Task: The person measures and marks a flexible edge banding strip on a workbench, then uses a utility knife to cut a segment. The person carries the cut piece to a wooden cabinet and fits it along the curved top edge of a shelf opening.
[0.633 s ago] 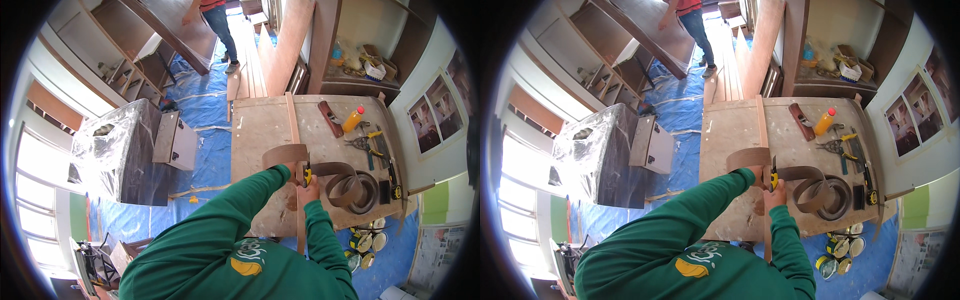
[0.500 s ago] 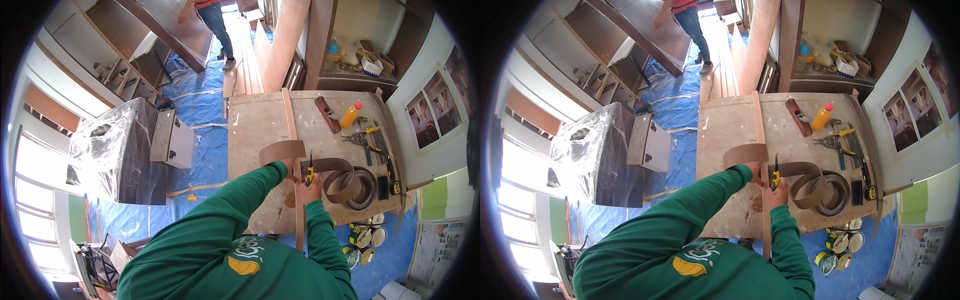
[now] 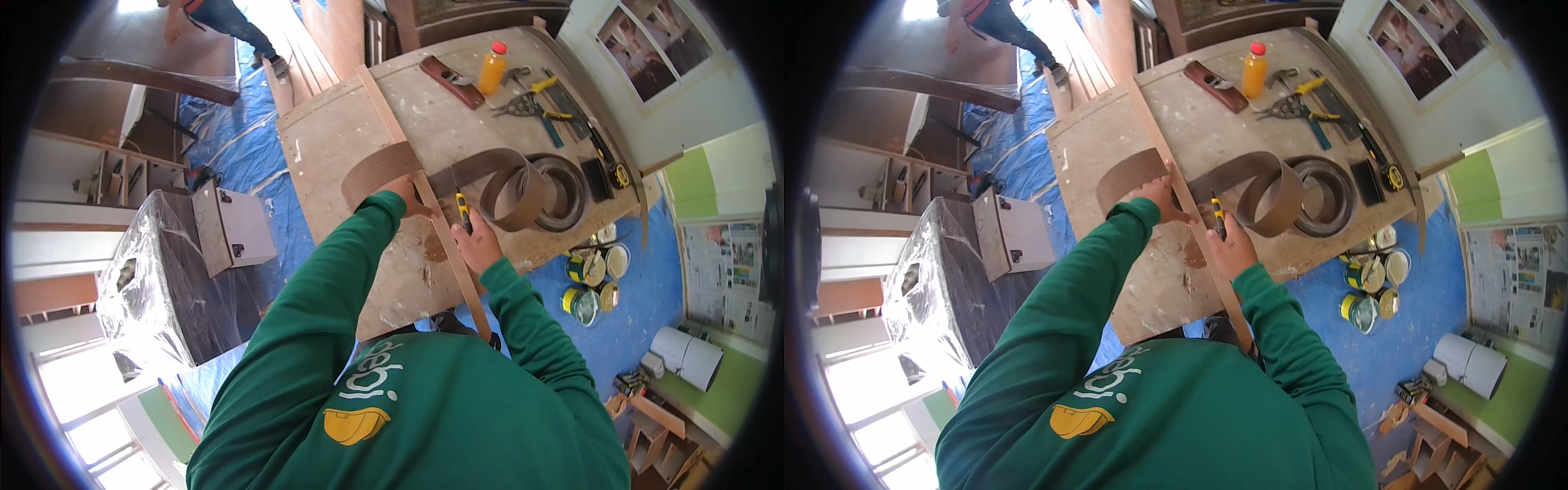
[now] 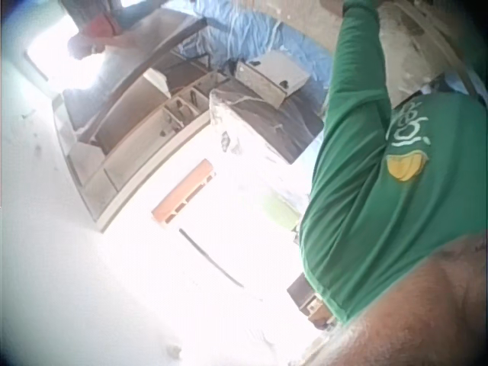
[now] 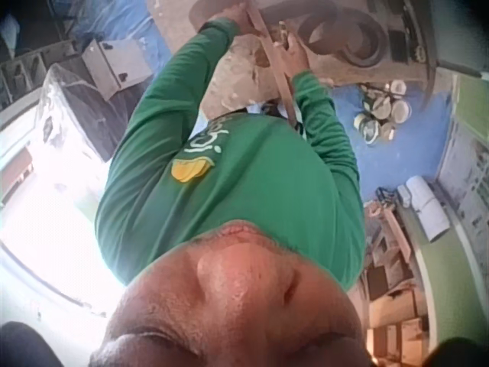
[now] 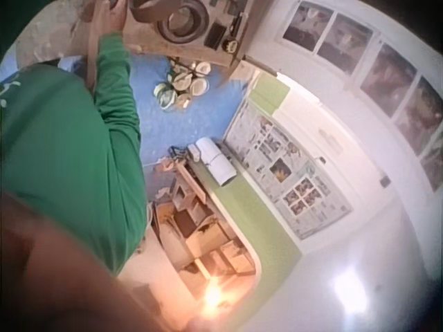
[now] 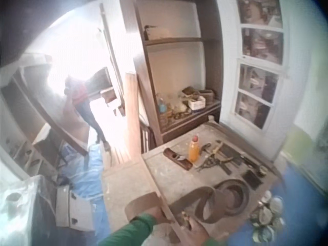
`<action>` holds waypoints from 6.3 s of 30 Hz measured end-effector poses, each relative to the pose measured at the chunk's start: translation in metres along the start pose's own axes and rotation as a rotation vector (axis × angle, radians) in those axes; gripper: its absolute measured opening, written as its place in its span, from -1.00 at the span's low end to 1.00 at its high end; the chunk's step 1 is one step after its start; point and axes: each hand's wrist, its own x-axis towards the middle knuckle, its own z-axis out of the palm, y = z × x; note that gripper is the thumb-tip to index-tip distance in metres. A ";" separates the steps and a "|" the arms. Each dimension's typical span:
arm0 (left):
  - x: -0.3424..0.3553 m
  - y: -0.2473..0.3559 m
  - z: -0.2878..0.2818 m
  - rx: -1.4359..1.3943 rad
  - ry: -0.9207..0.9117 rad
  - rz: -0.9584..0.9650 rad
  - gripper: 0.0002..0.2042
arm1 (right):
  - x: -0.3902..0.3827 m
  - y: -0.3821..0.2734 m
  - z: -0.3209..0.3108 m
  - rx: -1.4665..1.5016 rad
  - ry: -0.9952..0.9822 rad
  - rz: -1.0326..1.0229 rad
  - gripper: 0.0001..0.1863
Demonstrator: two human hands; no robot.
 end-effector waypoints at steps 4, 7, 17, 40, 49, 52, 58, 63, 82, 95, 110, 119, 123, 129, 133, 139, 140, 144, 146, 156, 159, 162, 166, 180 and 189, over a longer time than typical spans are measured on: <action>0.003 0.000 0.001 0.017 0.001 -0.021 0.53 | 0.000 -0.009 0.001 0.001 0.002 -0.040 -0.44; 0.006 -0.001 0.004 0.022 0.007 -0.061 0.54 | 0.000 -0.019 -0.005 -0.119 -0.013 -0.036 -0.47; 0.011 0.001 0.005 0.002 -0.032 -0.118 0.57 | 0.002 -0.001 -0.001 -0.115 -0.066 0.030 -0.59; 0.011 0.004 0.009 0.036 0.051 -0.113 0.59 | 0.040 -0.013 0.013 -0.336 -0.134 0.021 -0.52; 0.010 0.004 0.008 0.008 0.038 -0.114 0.59 | 0.048 -0.013 0.018 -0.418 -0.127 -0.035 -0.68; 0.011 0.003 0.008 0.017 0.032 -0.119 0.59 | 0.052 -0.011 0.021 -0.458 -0.119 -0.031 -0.68; 0.009 0.003 0.006 0.004 0.016 -0.113 0.57 | 0.038 -0.006 0.017 -0.280 -0.043 -0.067 -0.66; 0.010 0.003 0.008 0.025 0.047 -0.100 0.55 | -0.005 0.001 0.012 -0.236 0.105 -0.088 -0.58; 0.020 -0.006 0.023 0.141 0.152 -0.013 0.50 | -0.096 0.023 -0.027 0.027 0.059 0.057 -0.55; 0.022 -0.004 0.020 0.150 0.128 -0.048 0.50 | -0.090 0.025 -0.016 -0.324 0.004 0.087 -0.41; 0.025 -0.010 0.025 0.140 0.145 -0.031 0.52 | -0.091 0.041 0.001 -0.396 0.035 -0.076 -0.42; 0.024 -0.011 0.026 0.158 0.162 -0.011 0.52 | -0.087 0.040 -0.002 -0.401 -0.009 -0.065 -0.38; 0.024 -0.011 0.026 0.158 0.156 -0.010 0.53 | -0.086 0.038 -0.003 -0.396 0.018 -0.094 -0.53; 0.023 -0.011 0.023 0.162 0.134 0.000 0.50 | -0.084 0.037 -0.003 -0.389 -0.008 -0.073 -0.54; 0.026 -0.021 0.016 0.173 0.056 0.039 0.42 | -0.084 0.038 -0.003 -0.396 -0.010 -0.080 -0.54; 0.030 -0.032 0.019 0.202 0.102 0.111 0.23 | -0.084 0.039 -0.002 -0.410 -0.005 -0.088 -0.53; 0.029 -0.031 0.020 0.201 0.104 0.102 0.21 | -0.084 0.039 -0.002 -0.414 -0.008 -0.092 -0.53; 0.026 -0.029 0.020 0.205 0.092 0.115 0.16 | -0.084 0.039 -0.002 -0.425 -0.008 -0.091 -0.53; 0.025 -0.028 0.019 0.206 0.089 0.104 0.15 | -0.084 0.039 -0.002 -0.423 -0.009 -0.095 -0.54; 0.025 -0.026 0.019 0.219 0.079 0.075 0.16 | -0.083 0.039 -0.002 -0.419 -0.021 -0.093 -0.54; 0.025 -0.025 0.019 0.236 0.084 0.074 0.16 | -0.083 0.039 -0.002 -0.410 -0.014 -0.104 -0.53; 0.025 -0.025 0.020 0.238 0.084 0.067 0.16 | -0.083 0.040 -0.002 -0.418 -0.022 -0.094 -0.53; 0.026 -0.026 0.021 0.239 0.091 0.071 0.16 | -0.083 0.040 -0.002 -0.436 -0.017 -0.096 -0.53; 0.026 -0.025 0.020 0.257 0.085 0.075 0.15 | -0.083 0.040 0.000 -0.441 -0.017 -0.082 -0.52; 0.025 -0.025 0.020 0.249 0.093 0.083 0.15 | -0.083 0.039 -0.001 -0.438 -0.014 -0.083 -0.52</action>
